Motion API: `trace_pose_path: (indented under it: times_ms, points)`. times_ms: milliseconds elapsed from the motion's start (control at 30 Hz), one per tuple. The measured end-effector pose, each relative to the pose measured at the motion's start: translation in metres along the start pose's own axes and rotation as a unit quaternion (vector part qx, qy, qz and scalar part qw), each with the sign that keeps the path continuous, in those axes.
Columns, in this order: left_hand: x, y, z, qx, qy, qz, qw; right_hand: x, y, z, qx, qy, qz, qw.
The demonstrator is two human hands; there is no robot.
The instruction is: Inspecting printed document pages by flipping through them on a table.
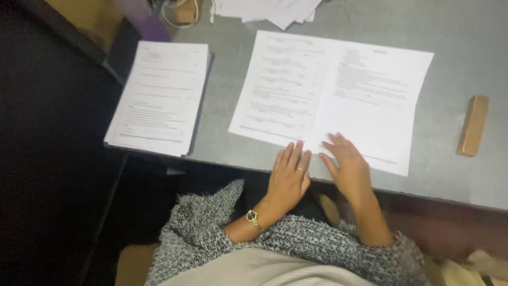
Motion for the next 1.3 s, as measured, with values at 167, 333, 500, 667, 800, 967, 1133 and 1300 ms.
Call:
trace_pose_path:
  times_ms: [167,333,500,667,800,967,1133,1300]
  points:
    - [0.002,0.003,-0.001,-0.007,-0.015,-0.018,1.0,0.009,-0.019,0.019,0.071,0.068,-0.035,0.995]
    - [-0.001,0.005,-0.009,-0.014,-0.034,-0.029,0.999,0.016,-0.009,0.018,0.125,0.091,-0.079,0.985]
    - [-0.011,-0.009,-0.029,-0.02,-0.081,-0.065,0.994,0.028,0.015,-0.004,0.19,0.065,-0.093,0.975]
    - [-0.029,-0.024,-0.054,-0.042,-0.151,-0.106,0.982,0.031,0.019,-0.05,0.081,-0.02,-0.147,0.986]
    - [-0.036,-0.029,-0.067,-0.048,-0.166,-0.117,0.978,0.025,0.01,-0.079,0.047,-0.075,-0.188,0.978]
    - [-0.035,-0.018,-0.073,-0.038,-0.155,-0.083,0.984,-0.006,0.01,-0.073,0.026,-0.053,-0.248,0.967]
    - [-0.032,-0.011,-0.082,-0.06,-0.133,-0.078,0.986,-0.054,0.033,-0.074,-0.016,-0.058,-0.281,0.958]
    - [-0.033,-0.008,-0.081,-0.044,-0.174,-0.144,0.973,-0.064,0.024,-0.049,0.002,-0.023,-0.271,0.962]
Point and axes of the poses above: each hand's wrist, its own x-axis away from the middle knuckle, its own y-axis out of the palm, z = x × y, the point moved 1 cm from there along -x, towards the middle knuckle, and after that the axes turned 10 degrees about -z, right-handed, at the moved point
